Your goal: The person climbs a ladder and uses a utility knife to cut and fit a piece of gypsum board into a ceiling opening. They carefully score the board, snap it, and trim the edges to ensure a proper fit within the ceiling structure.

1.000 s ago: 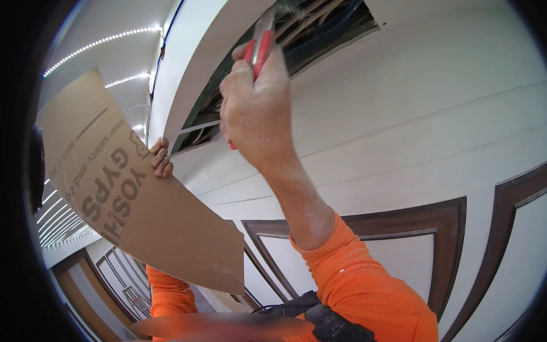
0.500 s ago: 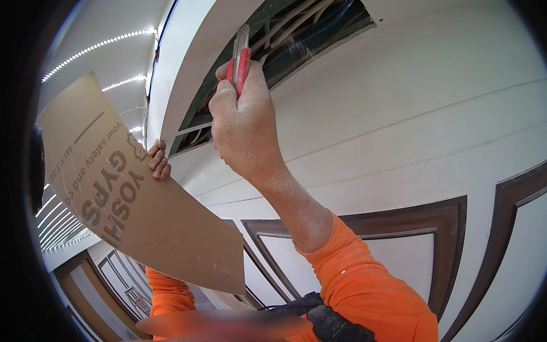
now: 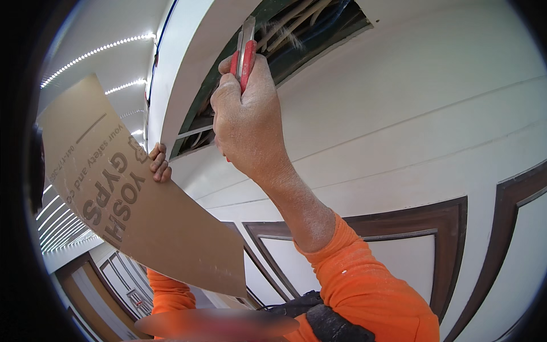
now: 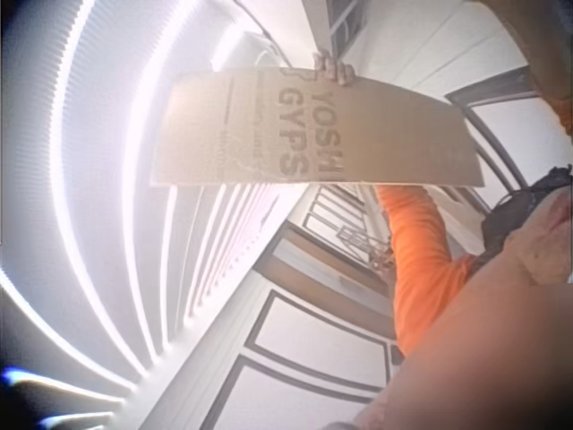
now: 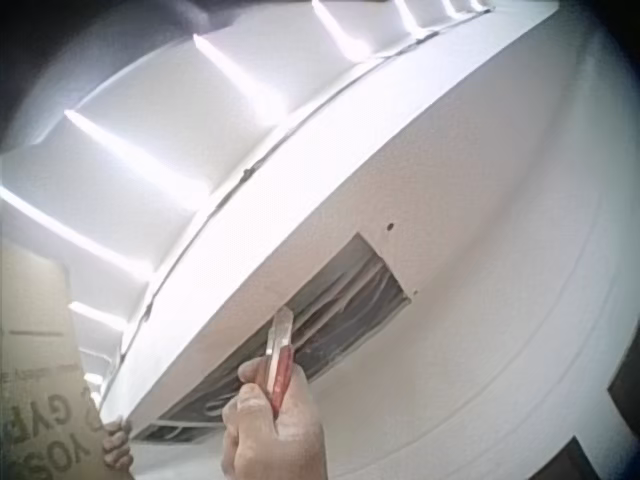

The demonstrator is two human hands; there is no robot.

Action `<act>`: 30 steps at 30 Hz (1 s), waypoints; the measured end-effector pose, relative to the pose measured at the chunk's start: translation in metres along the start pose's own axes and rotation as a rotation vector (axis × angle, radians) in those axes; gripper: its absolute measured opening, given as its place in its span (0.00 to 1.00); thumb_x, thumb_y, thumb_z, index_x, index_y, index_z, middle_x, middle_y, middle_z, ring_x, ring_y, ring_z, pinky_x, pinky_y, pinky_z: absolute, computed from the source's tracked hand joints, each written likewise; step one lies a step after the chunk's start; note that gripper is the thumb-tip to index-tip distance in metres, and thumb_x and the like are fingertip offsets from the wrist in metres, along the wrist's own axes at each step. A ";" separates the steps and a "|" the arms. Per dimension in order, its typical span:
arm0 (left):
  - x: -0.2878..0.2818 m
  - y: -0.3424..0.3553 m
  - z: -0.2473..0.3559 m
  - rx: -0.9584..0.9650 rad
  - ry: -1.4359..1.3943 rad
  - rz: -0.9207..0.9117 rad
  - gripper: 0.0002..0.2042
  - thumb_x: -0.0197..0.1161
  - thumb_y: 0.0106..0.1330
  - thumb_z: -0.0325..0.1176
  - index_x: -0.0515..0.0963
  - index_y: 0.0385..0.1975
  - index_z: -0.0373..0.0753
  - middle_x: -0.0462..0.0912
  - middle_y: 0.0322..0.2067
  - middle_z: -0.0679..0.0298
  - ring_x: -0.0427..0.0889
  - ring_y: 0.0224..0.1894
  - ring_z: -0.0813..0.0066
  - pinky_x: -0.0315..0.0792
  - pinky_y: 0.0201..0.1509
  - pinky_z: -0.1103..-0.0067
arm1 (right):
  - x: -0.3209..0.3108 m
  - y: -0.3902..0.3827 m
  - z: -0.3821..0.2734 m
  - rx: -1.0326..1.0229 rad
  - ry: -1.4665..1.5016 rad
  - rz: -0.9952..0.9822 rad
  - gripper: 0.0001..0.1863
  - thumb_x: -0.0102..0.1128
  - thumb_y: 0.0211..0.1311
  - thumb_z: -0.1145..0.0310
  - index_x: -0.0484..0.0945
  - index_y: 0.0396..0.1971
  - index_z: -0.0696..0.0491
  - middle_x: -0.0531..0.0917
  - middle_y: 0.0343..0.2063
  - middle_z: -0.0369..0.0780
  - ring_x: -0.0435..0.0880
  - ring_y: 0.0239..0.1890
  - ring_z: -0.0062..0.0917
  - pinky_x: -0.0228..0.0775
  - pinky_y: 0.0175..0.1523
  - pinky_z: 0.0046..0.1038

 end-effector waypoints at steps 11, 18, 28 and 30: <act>-0.002 -0.001 -0.002 0.026 -0.016 -0.008 0.22 0.49 0.79 0.47 0.59 0.60 0.35 0.77 0.30 0.65 0.82 0.32 0.67 0.77 0.41 0.77 | -0.004 0.001 -0.010 -0.041 0.065 0.056 0.13 0.45 0.73 0.70 0.67 0.51 0.61 0.69 0.21 0.33 0.61 0.11 0.11 0.57 0.12 0.21; -0.017 -0.003 -0.003 -0.014 -0.018 0.051 0.21 0.45 0.80 0.51 0.62 0.57 0.38 0.77 0.29 0.64 0.82 0.31 0.67 0.77 0.39 0.77 | -0.006 0.007 -0.025 -0.079 0.134 0.048 0.08 0.44 0.74 0.73 0.67 0.48 0.58 0.70 0.17 0.30 0.69 0.11 0.10 0.62 0.12 0.17; -0.004 -0.004 -0.001 0.051 -0.027 0.013 0.32 0.61 0.70 0.52 0.58 0.61 0.35 0.77 0.31 0.64 0.83 0.33 0.66 0.78 0.42 0.76 | -0.005 0.008 -0.013 -0.095 0.088 0.073 0.11 0.44 0.73 0.72 0.65 0.50 0.61 0.68 0.19 0.31 0.62 0.10 0.11 0.56 0.11 0.21; -0.005 -0.004 0.000 0.048 -0.033 -0.015 0.33 0.62 0.70 0.51 0.57 0.62 0.34 0.78 0.31 0.63 0.83 0.34 0.66 0.78 0.43 0.75 | -0.001 0.012 -0.018 -0.133 0.112 0.102 0.11 0.44 0.74 0.72 0.65 0.50 0.61 0.68 0.18 0.31 0.63 0.10 0.11 0.57 0.11 0.21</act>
Point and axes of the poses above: each hand's wrist, its own y-axis towards the middle knuckle, its own x-axis out of the palm, z = x × y, the point moved 10 cm from there along y, towards the middle knuckle
